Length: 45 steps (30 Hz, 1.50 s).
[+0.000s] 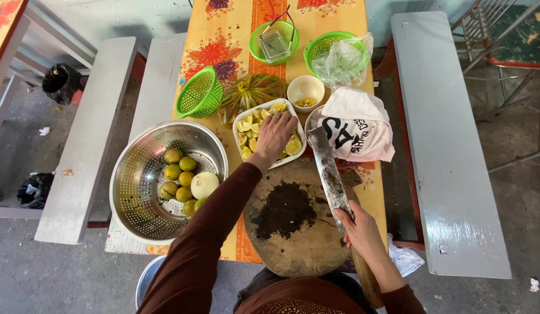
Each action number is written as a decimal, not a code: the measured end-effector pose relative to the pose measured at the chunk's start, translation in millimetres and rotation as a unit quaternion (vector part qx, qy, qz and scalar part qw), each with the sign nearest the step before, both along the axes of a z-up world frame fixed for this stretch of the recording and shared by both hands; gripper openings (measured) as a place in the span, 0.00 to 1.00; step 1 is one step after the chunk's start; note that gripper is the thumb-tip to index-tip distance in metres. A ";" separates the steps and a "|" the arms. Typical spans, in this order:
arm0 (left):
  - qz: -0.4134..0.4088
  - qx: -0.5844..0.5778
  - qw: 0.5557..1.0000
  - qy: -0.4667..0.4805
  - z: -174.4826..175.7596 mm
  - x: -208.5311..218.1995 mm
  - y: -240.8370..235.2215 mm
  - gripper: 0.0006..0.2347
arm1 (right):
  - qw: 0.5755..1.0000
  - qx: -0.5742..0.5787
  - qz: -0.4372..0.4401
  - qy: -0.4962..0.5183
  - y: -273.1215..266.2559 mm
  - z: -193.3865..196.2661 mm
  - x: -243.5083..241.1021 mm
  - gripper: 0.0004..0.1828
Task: The person wipes a lime with a cloth, cuts several limes into pieces using a large knife on a wooden board, and then places the lime pieces into a plastic bag, which is subsequently tied and moved aside.
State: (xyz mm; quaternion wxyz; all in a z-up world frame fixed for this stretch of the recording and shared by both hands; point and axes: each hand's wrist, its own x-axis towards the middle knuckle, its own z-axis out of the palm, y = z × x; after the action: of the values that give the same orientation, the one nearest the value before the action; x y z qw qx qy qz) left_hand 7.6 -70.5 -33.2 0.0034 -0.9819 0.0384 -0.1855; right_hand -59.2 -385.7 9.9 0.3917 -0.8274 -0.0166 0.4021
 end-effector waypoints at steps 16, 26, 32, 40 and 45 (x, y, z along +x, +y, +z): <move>0.050 0.066 0.996 -0.030 -38.4 -68.2 7.6 0.01 | 0.980 -0.030 0.182 -0.073 -53.9 -33.7 -6.5 0.15; 0.270 -0.148 0.948 -0.082 -16.5 -105.6 -21.3 0.09 | 0.960 -0.039 0.270 -0.053 -40.1 -87.5 -4.3 0.26; 0.380 -0.232 0.879 -0.171 -4.1 -181.7 -63.8 0.11 | 0.916 -0.009 0.345 -0.204 -7.7 -118.4 10.2 0.23; 0.499 -0.193 0.829 -0.166 -20.8 -252.3 -50.0 0.10 | 0.917 -0.024 0.350 -0.190 11.0 -102.3 17.7 0.14; 0.619 -0.228 0.743 -0.115 -40.3 -286.7 31.1 0.17 | 0.912 -0.086 0.312 -0.251 28.3 -97.2 10.7 0.15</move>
State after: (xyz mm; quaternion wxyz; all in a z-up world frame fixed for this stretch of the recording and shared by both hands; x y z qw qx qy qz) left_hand -279.2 -39.3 -73.5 -0.1017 -0.7330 -0.6215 -0.2571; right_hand -48.4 -357.4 -87.3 0.1564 -0.8844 -0.3369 0.2828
